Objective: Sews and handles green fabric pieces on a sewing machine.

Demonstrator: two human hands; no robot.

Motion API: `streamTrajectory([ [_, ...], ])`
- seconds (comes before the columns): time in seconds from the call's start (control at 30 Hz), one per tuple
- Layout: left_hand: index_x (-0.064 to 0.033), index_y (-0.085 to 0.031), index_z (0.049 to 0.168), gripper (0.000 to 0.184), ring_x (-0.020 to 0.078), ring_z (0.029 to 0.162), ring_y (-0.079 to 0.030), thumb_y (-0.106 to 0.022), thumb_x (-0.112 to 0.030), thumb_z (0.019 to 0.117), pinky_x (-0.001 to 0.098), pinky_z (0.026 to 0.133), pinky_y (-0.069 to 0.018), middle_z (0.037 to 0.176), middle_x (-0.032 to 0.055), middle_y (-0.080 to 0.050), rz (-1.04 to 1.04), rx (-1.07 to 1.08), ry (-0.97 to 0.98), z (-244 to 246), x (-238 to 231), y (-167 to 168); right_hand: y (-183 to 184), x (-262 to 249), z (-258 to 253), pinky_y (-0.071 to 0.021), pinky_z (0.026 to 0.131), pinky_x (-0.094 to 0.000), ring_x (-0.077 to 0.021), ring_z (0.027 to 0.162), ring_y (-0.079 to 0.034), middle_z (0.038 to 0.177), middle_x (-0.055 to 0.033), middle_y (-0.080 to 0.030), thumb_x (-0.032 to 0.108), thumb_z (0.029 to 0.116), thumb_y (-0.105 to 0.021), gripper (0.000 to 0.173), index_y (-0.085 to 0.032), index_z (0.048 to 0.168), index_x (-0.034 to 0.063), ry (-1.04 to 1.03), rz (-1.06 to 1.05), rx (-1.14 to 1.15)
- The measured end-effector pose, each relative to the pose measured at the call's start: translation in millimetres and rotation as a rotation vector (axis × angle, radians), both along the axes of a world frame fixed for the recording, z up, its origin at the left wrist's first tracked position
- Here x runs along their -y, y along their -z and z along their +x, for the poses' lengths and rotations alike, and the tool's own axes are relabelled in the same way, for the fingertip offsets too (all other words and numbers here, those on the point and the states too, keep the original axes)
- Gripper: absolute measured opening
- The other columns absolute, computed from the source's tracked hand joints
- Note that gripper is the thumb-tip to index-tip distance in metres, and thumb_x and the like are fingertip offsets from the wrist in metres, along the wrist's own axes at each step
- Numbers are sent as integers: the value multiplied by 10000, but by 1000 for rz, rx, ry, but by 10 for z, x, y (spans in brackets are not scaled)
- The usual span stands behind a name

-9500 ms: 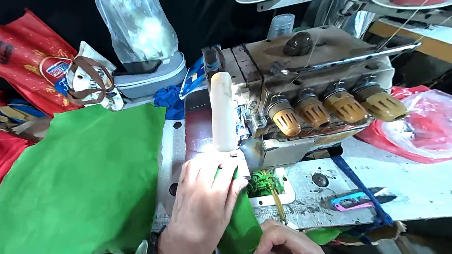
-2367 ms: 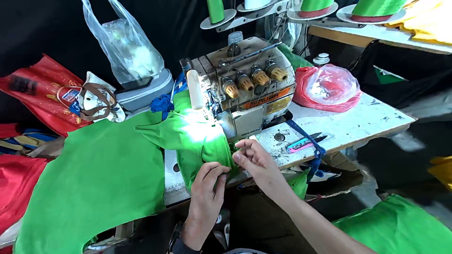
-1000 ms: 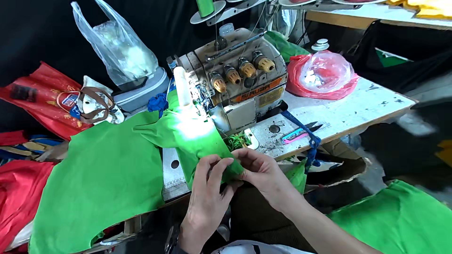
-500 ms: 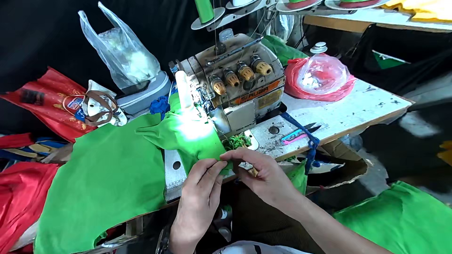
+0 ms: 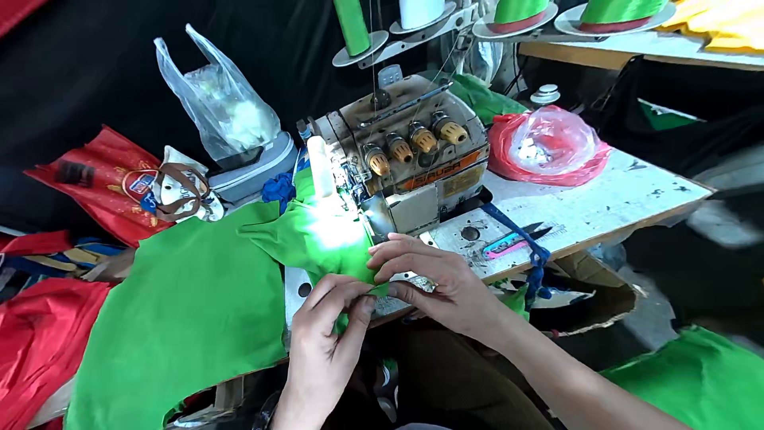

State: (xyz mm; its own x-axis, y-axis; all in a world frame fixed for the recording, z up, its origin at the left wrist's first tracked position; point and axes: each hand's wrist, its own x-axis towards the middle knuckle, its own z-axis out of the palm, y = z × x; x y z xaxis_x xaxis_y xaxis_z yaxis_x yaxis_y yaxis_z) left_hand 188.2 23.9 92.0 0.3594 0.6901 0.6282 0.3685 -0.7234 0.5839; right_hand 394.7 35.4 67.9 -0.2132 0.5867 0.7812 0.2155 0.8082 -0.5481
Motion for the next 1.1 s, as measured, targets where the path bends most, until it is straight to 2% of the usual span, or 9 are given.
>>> streamTrajectory([
  [0.1, -137, -741, 986, 89, 29, 824, -641, -684, -201, 965, 178, 732, -568, 937, -54, -667, -43, 54, 13, -22, -16, 17, -9, -19, -26, -378, 1205, -423, -131, 1190, -648, 1041, -8, -736, 226, 995, -658, 173, -718, 988, 64, -7, 23, -14],
  [0.33, -140, -737, 992, 83, 32, 831, -637, -703, -210, 960, 180, 738, -566, 946, -54, -660, -52, 78, 31, -18, -20, 13, -34, -11, -22, -363, 1215, -401, -138, 1208, -640, 1067, -23, -738, 153, 982, -659, 118, -716, 1001, 52, -51, -14, -31],
  [0.6, -148, -741, 994, 64, 34, 892, -652, -715, -177, 943, 187, 781, -585, 985, -53, -659, -25, 111, 41, 1, 11, 41, -61, 16, -8, -356, 1214, -465, -156, 1215, -628, 1050, -34, -712, 159, 974, -615, 102, -660, 959, 70, -132, -10, -55],
  [0.73, -136, -725, 984, 87, 19, 934, -647, -747, -183, 914, 167, 808, -575, 996, -35, -657, 90, 108, -32, 85, 25, 123, -75, 46, 19, -327, 1232, -467, -142, 1231, -622, 1056, -16, -717, 170, 997, -602, 113, -662, 969, 78, -112, -15, -29],
  [0.8, -180, -640, 1104, 311, 71, 1105, -594, -793, -240, 841, 235, 950, -522, 1148, -6, -611, 185, 15, -177, 164, 57, 255, -70, 81, 35, -328, 1233, -470, -136, 1222, -627, 1039, -6, -721, 164, 1003, -601, 109, -662, 965, 82, -88, -5, -14],
  [0.87, -176, -529, 1316, 566, 242, 1309, -492, -799, -267, 827, 433, 1082, -416, 1399, 98, -523, 267, -97, -279, 239, 31, 465, -53, 114, 61, -341, 1227, -452, -113, 1201, -631, 1036, 6, -712, 180, 1021, -587, 118, -651, 979, 90, -61, 1, 12],
  [0.9, -187, -475, 1384, 616, 288, 1386, -438, -765, -253, 845, 488, 1125, -368, 1484, 118, -472, 310, -159, -324, 249, -20, 579, -30, 130, 78, -351, 1221, -436, -98, 1195, -630, 1045, 13, -705, 199, 1035, -574, 127, -641, 995, 99, -48, -3, 30],
  [1.0, -190, -487, 1387, 516, 308, 1426, -432, -623, -104, 897, 548, 1139, -355, 1496, 108, -499, 377, -277, -344, 100, -258, 740, 96, 161, 164, -408, 1181, -403, -97, 1179, -641, 1062, 6, -710, 233, 1061, -544, 163, -638, 1024, 105, -54, -55, 97],
  [1.1, -160, -659, 1253, 373, 282, 1319, -551, -567, -12, 923, 502, 1090, -441, 1370, 82, -622, 412, -417, -229, -223, -439, 535, 229, 154, 242, -431, 1166, -417, -130, 1199, -646, 1087, -25, -724, 242, 1071, -529, 200, -656, 1039, 92, -82, -112, 145],
])
